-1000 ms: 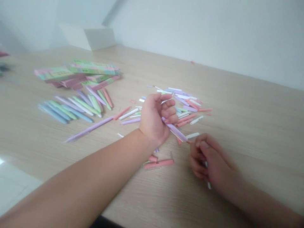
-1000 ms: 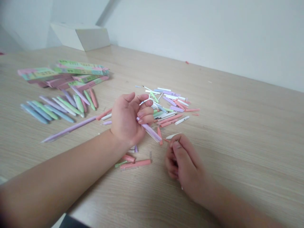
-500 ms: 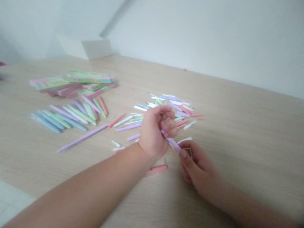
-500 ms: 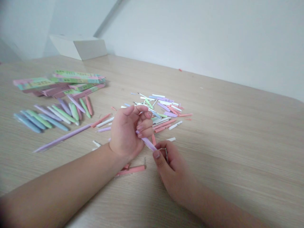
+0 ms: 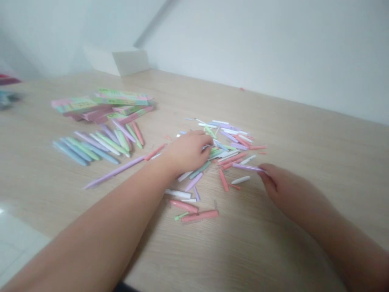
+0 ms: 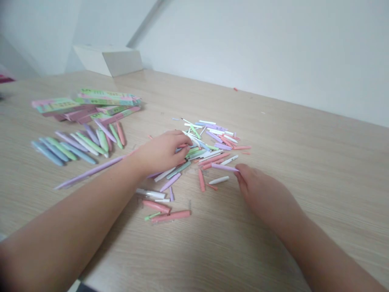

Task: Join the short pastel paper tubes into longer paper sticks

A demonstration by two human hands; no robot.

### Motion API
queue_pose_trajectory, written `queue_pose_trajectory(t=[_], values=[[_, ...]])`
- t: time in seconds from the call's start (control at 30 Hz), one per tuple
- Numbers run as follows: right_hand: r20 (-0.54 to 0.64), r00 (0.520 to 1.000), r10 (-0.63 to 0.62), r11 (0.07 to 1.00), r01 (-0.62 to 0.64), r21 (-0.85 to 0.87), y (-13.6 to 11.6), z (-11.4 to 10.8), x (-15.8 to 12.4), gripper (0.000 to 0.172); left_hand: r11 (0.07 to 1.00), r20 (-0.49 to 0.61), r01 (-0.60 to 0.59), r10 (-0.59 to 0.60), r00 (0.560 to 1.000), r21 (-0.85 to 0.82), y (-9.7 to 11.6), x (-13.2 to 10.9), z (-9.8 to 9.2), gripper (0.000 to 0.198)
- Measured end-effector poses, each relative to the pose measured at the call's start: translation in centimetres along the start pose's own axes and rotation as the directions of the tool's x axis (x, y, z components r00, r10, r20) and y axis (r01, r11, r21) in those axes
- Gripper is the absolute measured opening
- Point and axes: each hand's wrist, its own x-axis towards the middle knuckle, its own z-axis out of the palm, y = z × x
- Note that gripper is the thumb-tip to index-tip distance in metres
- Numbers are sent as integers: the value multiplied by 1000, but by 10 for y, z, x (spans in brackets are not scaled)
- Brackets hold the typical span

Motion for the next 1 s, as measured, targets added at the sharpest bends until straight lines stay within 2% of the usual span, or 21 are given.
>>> queue_pose_trajectory(t=[0.1,0.27,0.37,0.53,0.67,0.77,0.87,1.0], values=[[-43,999,-2,992,-4,-125,11,-3,-1,36,994,103,-30,19,995,101,-3,-1,-5,31],[-90,995,-40,977,20,-213,27,-3,-1,35,990,150,-27,6,989,138,-6,-2,-3,35],[-90,995,-33,977,13,-211,27,-3,2,36,989,165,-21,-4,986,148,-8,-3,2,37],[-198,980,-9,990,-19,-139,21,-2,1,38,982,171,-22,-11,985,190,-8,-2,6,34],[-261,963,-72,993,43,-112,15,6,-2,38,984,133,-101,82,988,145,2,-1,5,35],[-203,974,-102,983,67,-173,11,6,-4,37,983,119,-166,157,981,76,13,-2,5,34],[-129,989,-72,959,33,-283,14,0,-7,35,982,143,-184,176,974,46,19,-2,7,30],[-168,984,-64,926,-4,-377,24,-6,-14,31,988,173,-146,137,975,40,19,-3,10,29]])
